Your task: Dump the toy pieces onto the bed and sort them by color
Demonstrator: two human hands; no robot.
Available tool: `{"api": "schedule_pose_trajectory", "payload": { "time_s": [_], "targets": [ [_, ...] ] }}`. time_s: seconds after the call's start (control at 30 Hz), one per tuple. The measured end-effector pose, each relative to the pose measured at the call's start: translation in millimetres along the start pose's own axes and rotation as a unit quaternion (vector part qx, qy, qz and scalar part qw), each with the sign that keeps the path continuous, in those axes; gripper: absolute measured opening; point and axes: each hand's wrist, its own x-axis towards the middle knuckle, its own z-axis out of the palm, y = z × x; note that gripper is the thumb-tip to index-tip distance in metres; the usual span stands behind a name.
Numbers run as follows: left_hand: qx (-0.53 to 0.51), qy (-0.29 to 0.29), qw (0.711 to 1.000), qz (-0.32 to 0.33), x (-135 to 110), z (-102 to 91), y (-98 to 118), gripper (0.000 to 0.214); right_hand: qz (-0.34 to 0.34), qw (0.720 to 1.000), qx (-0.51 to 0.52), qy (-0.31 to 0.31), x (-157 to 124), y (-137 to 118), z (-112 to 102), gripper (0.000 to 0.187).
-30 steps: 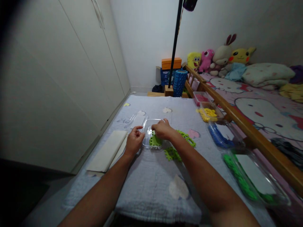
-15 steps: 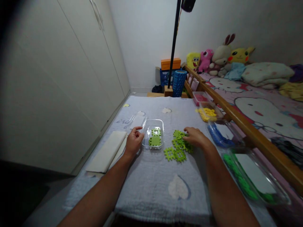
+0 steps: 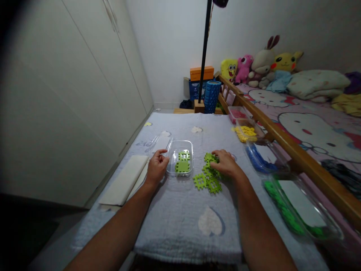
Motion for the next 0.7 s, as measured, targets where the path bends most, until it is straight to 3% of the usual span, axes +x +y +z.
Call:
{"api": "schedule_pose_trajectory", "payload": {
  "time_s": [0.1,0.17,0.3,0.5,0.7],
  "targets": [
    [-0.004,0.0,1.0,-0.001,0,0.0,1,0.031,-0.012,1.0,0.008,-0.016,-5,8,1,0.051],
    [-0.006,0.001,1.0,-0.002,0,-0.1,1,0.031,-0.022,0.999,0.037,-0.013,-7,7,0,0.048],
    [-0.003,0.0,1.0,-0.001,0,-0.1,1,0.031,-0.019,0.994,0.105,0.039,-5,-4,1,0.036],
    [-0.003,-0.001,1.0,0.001,1,0.8,0,0.03,-0.037,0.987,0.123,0.099,-5,-8,5,0.048],
    [0.0,-0.003,1.0,0.002,0,4.1,1,0.03,-0.022,0.998,0.05,0.039,-9,-4,1,0.049]
  ]
}}
